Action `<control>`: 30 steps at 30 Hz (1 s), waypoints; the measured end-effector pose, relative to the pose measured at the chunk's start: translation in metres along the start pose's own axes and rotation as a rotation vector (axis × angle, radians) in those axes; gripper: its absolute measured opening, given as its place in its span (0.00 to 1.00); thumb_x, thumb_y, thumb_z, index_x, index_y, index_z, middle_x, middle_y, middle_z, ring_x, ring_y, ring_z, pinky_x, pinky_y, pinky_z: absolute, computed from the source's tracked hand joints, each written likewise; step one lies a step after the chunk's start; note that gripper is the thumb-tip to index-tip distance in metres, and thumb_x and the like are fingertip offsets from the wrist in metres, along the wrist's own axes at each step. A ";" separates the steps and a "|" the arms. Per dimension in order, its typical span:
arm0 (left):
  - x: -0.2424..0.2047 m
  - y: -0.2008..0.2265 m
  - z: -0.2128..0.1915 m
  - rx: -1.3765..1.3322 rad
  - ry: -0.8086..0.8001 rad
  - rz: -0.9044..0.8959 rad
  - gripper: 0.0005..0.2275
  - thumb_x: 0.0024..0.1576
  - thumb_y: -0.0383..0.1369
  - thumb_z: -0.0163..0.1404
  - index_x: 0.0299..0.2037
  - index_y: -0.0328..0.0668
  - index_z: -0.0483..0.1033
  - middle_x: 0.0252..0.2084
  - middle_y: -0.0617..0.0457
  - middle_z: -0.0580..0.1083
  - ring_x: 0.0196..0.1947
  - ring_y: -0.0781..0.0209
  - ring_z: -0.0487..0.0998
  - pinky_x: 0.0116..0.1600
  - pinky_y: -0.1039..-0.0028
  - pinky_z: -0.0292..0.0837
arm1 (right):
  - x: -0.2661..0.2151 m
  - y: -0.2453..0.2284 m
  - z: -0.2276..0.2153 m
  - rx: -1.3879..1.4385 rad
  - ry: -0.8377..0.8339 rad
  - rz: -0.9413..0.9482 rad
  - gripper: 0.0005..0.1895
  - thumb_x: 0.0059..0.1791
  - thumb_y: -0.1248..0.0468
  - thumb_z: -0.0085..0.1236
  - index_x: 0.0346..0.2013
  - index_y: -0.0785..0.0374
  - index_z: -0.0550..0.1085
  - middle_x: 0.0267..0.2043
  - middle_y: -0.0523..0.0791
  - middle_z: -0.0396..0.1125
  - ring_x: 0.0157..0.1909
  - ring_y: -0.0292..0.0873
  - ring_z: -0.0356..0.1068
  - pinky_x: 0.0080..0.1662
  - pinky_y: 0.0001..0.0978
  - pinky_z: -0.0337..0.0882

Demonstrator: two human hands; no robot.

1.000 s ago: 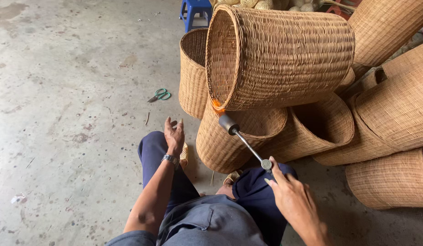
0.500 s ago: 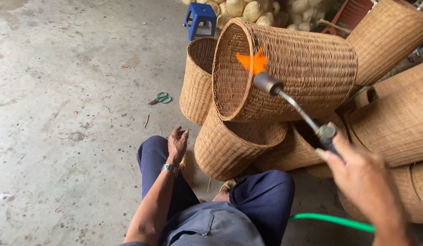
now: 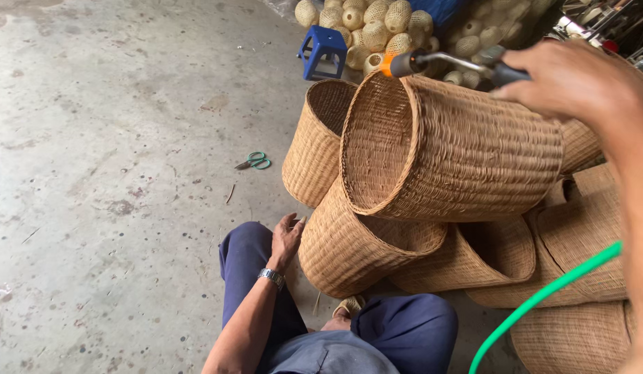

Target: The person handles woven bamboo baskets one at a time, rotating them by hand while applying a flame from a blowtorch to the inner and outer surfaces.

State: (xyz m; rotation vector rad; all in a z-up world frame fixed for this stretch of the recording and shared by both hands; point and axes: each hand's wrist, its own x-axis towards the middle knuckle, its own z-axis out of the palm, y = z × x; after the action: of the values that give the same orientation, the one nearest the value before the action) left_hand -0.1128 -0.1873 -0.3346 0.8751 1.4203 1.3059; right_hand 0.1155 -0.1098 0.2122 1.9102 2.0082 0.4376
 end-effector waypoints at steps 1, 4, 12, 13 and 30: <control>0.001 -0.002 0.000 -0.029 -0.020 0.009 0.26 0.60 0.41 0.53 0.64 0.29 0.67 0.54 0.38 0.77 0.53 0.53 0.80 0.54 0.69 0.76 | 0.010 -0.013 -0.003 0.057 0.022 -0.028 0.15 0.56 0.53 0.54 0.49 0.58 0.79 0.23 0.50 0.69 0.19 0.44 0.68 0.28 0.43 0.68; 0.005 -0.011 0.001 -0.067 -0.034 -0.001 0.27 0.59 0.41 0.54 0.63 0.28 0.67 0.53 0.37 0.78 0.51 0.53 0.80 0.52 0.69 0.77 | 0.046 -0.058 0.008 -0.094 0.119 -0.240 0.14 0.55 0.54 0.58 0.43 0.62 0.80 0.27 0.50 0.70 0.28 0.48 0.72 0.35 0.47 0.74; 0.007 -0.027 -0.004 -0.142 -0.039 0.039 0.26 0.60 0.39 0.54 0.64 0.26 0.66 0.53 0.37 0.77 0.48 0.55 0.80 0.51 0.70 0.77 | 0.049 -0.162 0.124 0.042 -0.043 -0.181 0.11 0.54 0.68 0.47 0.43 0.69 0.77 0.40 0.54 0.72 0.39 0.52 0.75 0.42 0.47 0.76; 0.008 -0.028 -0.005 -0.154 -0.021 0.063 0.26 0.60 0.38 0.54 0.64 0.26 0.66 0.53 0.37 0.77 0.49 0.56 0.80 0.52 0.70 0.76 | 0.035 -0.168 0.140 0.025 -0.115 -0.188 0.12 0.56 0.68 0.43 0.43 0.71 0.76 0.37 0.53 0.72 0.35 0.49 0.75 0.37 0.44 0.77; -0.073 0.053 0.008 0.025 0.228 0.493 0.16 0.67 0.32 0.47 0.61 0.31 0.70 0.54 0.40 0.76 0.55 0.51 0.79 0.58 0.67 0.75 | -0.315 -0.012 0.163 0.326 0.554 0.061 0.30 0.55 0.58 0.58 0.72 0.64 0.70 0.37 0.55 0.73 0.33 0.51 0.76 0.36 0.41 0.75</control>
State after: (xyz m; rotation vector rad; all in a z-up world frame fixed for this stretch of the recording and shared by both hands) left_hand -0.0912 -0.2459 -0.2680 1.1714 1.4475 1.8065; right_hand 0.1906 -0.4267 0.0698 2.2307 2.4968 0.7658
